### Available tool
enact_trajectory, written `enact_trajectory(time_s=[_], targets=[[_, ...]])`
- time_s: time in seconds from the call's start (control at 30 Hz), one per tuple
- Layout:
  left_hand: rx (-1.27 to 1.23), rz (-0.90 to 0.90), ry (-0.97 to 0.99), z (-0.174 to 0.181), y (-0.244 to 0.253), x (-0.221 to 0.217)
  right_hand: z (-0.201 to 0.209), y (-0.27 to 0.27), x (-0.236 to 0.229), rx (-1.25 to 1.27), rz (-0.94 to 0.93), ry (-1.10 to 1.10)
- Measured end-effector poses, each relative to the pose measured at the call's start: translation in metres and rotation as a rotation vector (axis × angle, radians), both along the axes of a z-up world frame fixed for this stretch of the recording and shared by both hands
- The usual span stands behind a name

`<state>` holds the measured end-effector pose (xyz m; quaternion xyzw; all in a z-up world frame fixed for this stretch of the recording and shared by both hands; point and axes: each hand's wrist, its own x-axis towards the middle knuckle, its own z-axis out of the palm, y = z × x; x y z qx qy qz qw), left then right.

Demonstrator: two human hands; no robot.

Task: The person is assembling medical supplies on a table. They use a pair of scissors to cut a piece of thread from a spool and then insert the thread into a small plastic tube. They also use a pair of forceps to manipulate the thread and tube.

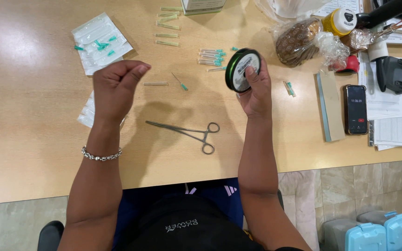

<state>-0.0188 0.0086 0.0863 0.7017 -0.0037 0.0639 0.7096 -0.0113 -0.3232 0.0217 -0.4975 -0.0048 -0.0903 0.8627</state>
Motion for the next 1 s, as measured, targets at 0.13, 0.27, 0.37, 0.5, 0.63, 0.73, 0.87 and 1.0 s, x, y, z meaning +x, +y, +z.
enact_trajectory(time_s=[0.13, 0.27, 0.37, 0.5, 0.63, 0.73, 0.87, 1.0], targets=[[0.02, 0.114, -0.093, -0.003, 0.023, 0.009, 0.002, -0.002, -0.006, -0.145, 0.094, 0.039], [0.175, 0.212, -0.323, 0.001, 0.055, 0.023, 0.024, 0.006, -0.02, -0.431, 0.363, 0.101], [0.312, 0.215, -0.481, 0.009, 0.083, 0.037, 0.017, 0.008, -0.025, -0.478, 0.631, 0.023], [0.437, 0.2, -0.561, 0.01, 0.102, 0.032, -0.01, 0.041, -0.037, 0.013, 0.946, 0.004], [0.46, 0.172, -0.529, 0.011, 0.106, 0.018, -0.01, 0.064, -0.039, -0.03, 1.032, 0.111], [0.47, 0.136, -0.509, 0.011, 0.102, 0.01, -0.001, 0.069, -0.037, -0.155, 1.038, 0.174], [0.471, 0.051, -0.492, 0.009, 0.084, 0.013, 0.02, 0.058, -0.033, -0.356, 1.177, 0.149], [0.47, -0.039, -0.472, 0.002, 0.065, 0.016, 0.027, 0.05, -0.031, -0.525, 1.23, 0.06]])
